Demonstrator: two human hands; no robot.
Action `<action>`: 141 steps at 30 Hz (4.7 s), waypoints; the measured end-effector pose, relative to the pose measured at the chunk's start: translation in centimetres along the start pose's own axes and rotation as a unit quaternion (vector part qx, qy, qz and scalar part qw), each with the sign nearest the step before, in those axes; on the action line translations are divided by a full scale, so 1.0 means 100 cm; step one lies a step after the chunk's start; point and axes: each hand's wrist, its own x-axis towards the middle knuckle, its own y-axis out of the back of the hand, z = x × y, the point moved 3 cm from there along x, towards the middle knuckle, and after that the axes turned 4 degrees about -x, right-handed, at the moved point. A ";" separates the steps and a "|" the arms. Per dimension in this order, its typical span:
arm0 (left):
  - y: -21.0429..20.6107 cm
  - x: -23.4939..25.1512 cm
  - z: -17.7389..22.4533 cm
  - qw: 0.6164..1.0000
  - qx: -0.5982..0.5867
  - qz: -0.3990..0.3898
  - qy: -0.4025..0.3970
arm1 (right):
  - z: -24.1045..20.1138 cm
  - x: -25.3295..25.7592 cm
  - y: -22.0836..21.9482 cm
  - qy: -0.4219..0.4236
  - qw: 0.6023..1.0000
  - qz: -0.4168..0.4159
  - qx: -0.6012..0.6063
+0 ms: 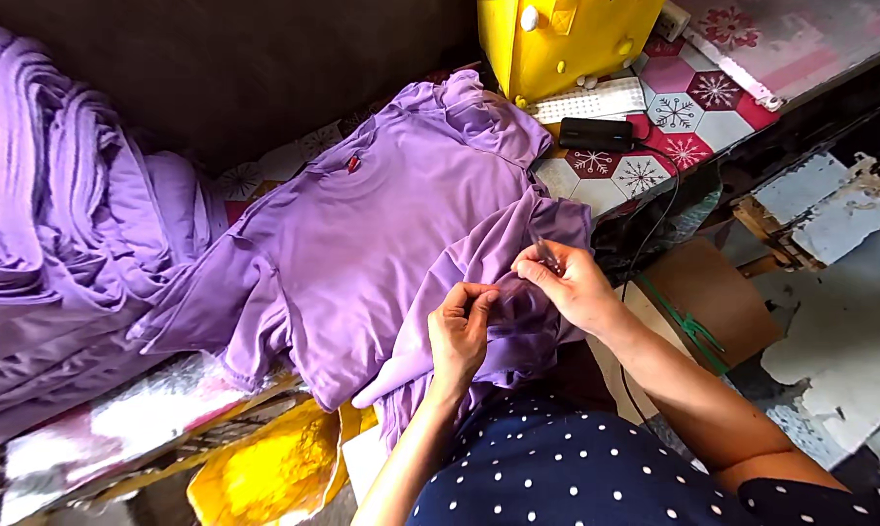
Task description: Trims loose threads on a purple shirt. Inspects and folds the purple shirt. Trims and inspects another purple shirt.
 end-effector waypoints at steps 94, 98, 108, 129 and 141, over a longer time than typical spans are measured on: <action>0.112 -0.015 0.013 0.973 0.229 0.009 -0.011 | 0.013 0.007 0.011 0.160 0.969 -0.155 -0.106; 0.024 0.015 0.014 0.976 -0.012 -0.200 0.079 | 0.008 0.008 0.020 0.180 0.964 -0.135 -0.142; -0.001 0.004 0.030 0.987 -0.071 -0.111 0.090 | -0.009 -0.047 -0.007 0.155 0.962 0.182 -0.128; 0.008 0.011 0.022 0.983 -0.074 -0.118 0.121 | 0.012 -0.033 0.004 0.252 0.917 0.051 -0.304; 0.002 0.012 0.024 0.983 -0.064 -0.117 0.128 | 0.014 -0.043 -0.005 0.221 0.921 0.144 -0.287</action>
